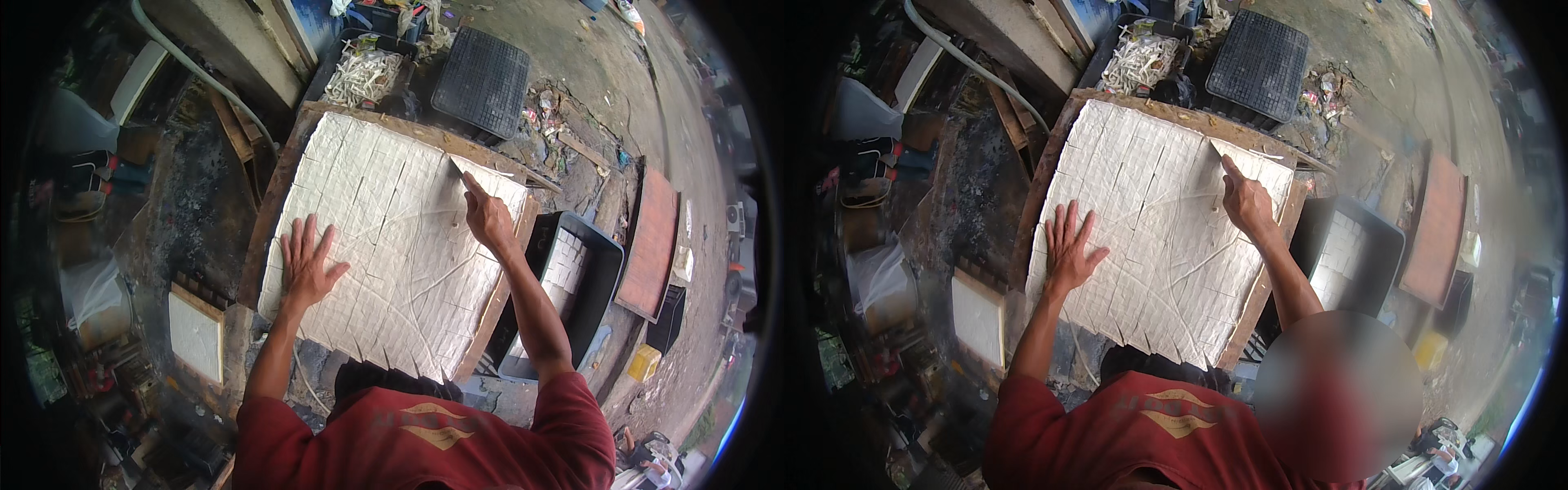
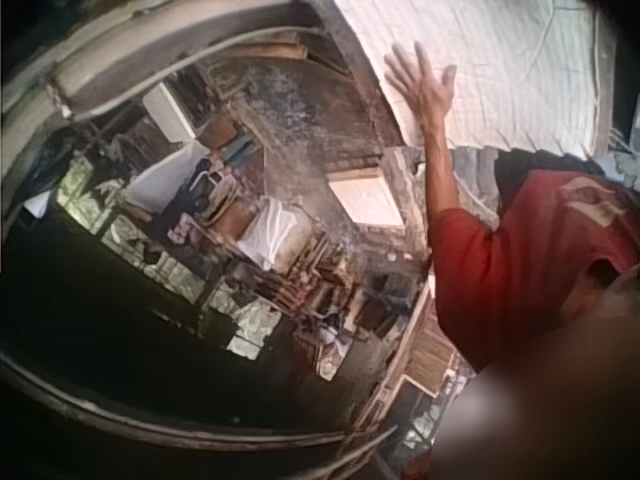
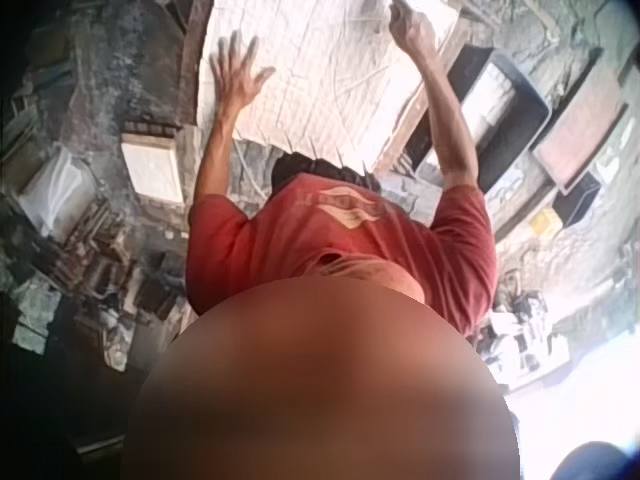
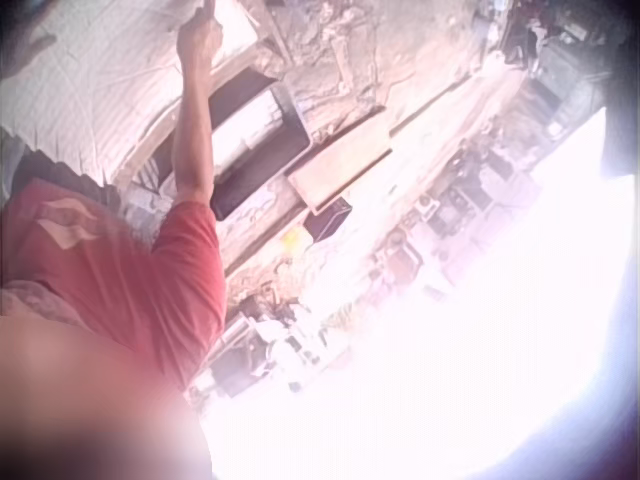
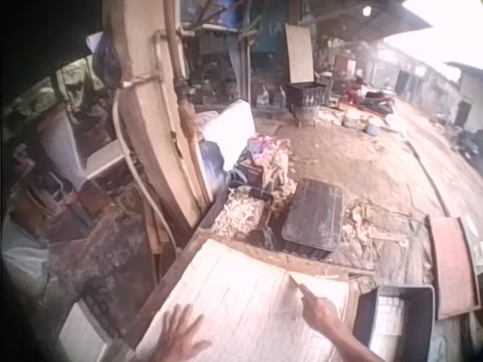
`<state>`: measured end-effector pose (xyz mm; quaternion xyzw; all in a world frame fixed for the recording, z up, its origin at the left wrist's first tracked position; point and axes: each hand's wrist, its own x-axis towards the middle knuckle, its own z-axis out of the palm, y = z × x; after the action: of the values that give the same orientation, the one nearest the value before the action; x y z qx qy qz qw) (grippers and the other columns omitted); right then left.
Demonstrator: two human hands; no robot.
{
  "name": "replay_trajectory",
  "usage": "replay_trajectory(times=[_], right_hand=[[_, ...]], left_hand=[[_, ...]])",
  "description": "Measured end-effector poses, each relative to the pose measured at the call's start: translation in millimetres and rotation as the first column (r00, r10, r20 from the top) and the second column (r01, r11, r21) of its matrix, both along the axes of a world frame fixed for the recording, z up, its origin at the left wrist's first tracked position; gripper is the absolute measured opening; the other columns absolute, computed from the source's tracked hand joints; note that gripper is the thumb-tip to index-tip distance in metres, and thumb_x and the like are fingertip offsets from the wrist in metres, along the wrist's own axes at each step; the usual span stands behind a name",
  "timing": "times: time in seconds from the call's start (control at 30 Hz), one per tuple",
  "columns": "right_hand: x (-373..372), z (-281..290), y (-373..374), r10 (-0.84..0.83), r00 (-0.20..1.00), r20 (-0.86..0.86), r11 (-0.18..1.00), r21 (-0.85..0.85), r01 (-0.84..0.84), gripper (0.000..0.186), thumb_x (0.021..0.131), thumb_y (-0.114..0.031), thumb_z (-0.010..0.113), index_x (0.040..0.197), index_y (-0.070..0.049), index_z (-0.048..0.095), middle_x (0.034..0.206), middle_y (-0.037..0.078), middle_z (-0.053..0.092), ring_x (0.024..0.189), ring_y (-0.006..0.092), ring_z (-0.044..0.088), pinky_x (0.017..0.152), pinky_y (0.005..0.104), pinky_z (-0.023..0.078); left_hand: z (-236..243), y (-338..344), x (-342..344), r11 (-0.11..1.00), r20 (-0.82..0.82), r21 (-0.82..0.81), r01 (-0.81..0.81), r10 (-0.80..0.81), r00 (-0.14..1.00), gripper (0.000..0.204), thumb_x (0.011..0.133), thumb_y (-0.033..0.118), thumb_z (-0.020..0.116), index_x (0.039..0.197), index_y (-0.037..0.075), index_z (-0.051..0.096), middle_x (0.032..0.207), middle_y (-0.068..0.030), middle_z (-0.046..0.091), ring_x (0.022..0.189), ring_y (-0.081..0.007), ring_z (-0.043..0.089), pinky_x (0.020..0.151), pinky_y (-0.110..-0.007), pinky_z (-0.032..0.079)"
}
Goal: The person uses a knife to score and cut a large white sheet on a wooden board into smaller rectangular pieces. They then place a metal grid over the cut pieces, adjust it, and remove it. The process is repeated with another sheet.
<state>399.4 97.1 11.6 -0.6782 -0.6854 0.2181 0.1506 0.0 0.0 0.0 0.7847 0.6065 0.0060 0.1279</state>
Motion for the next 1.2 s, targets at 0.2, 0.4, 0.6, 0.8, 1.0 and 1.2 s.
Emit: replay_trajectory(times=[0.2,0.4,0.6,0.8,1.0,1.2], right_hand=[[29,30,-80,-0.034,0.997,0.062,0.997,-0.067,0.038,0.047,0.103,-0.019,0.058,0.149,-0.021,0.057,0.081,0.029,0.07,0.076,0.047,0.071,0.07,0.0548,0.056],[60,44,-124,-0.013,0.998,0.065,0.999,-0.04,0.016,0.043,0.102,-0.019,0.059,0.145,-0.019,0.061,0.083,0.028,0.07,0.075,0.0462,0.071,0.067,0.0537,0.056],[97,63,-182,0.0,0.991,0.135,0.99,-0.137,0.019,0.041,0.101,-0.019,0.059,0.141,-0.019,0.065,0.083,0.028,0.07,0.072,0.0463,0.071,0.066,0.0542,0.057],[142,122,-212,-0.078,0.991,0.111,0.946,-0.305,0.109,0.039,0.103,-0.021,0.06,0.141,-0.017,0.066,0.099,0.028,0.073,0.09,0.0457,0.073,0.081,0.0507,0.057],[87,67,-110,-0.193,0.976,-0.103,0.98,-0.068,0.187,0.042,0.106,-0.022,0.059,0.148,-0.019,0.06,0.098,0.031,0.069,0.093,0.0463,0.072,0.077,0.05,0.056],[52,13,-23,-0.103,0.995,-0.012,0.995,-0.002,0.103,0.045,0.105,-0.025,0.057,0.15,-0.025,0.057,0.092,0.03,0.071,0.084,0.0487,0.071,0.074,0.0563,0.055]], left_hand=[[-5,14,-10,0.998,-0.043,0.056,0.021,-0.018,0.999,0.089,0.096,0.06,0.065,0.167,0.02,0.031,0.177,-0.0157,0.008,0.162,-0.041,0.0,0.126,-0.065,-0.001],[-3,-4,6,0.998,-0.041,0.059,0.005,-0.003,0.999,0.087,0.097,0.061,0.062,0.167,0.02,0.031,0.176,-0.0174,0.011,0.162,-0.0427,0.004,0.126,-0.065,0.002],[-2,-5,11,0.997,-0.063,0.076,-0.008,0.013,0.998,0.084,0.098,0.059,0.062,0.167,0.02,0.032,0.176,-0.0177,0.013,0.162,-0.0427,0.007,0.126,-0.066,0.004],[-5,-4,9,0.998,-0.061,0.068,-0.011,0.015,0.998,0.084,0.098,0.058,0.062,0.167,0.02,0.032,0.176,-0.0165,0.012,0.162,-0.0421,0.005,0.126,-0.066,0.004],[-6,-1,3,0.998,-0.049,0.068,0.017,-0.013,0.999,0.087,0.097,0.062,0.062,0.166,0.018,0.033,0.176,-0.0189,0.009,0.162,-0.0438,0.002,0.125,-0.068,0.001],[-8,5,1,1.0,-0.037,0.027,0.016,-0.015,0.999,0.088,0.096,0.062,0.063,0.166,0.018,0.034,0.176,-0.0194,0.011,0.161,-0.0445,0.003,0.125,-0.068,0.001]])
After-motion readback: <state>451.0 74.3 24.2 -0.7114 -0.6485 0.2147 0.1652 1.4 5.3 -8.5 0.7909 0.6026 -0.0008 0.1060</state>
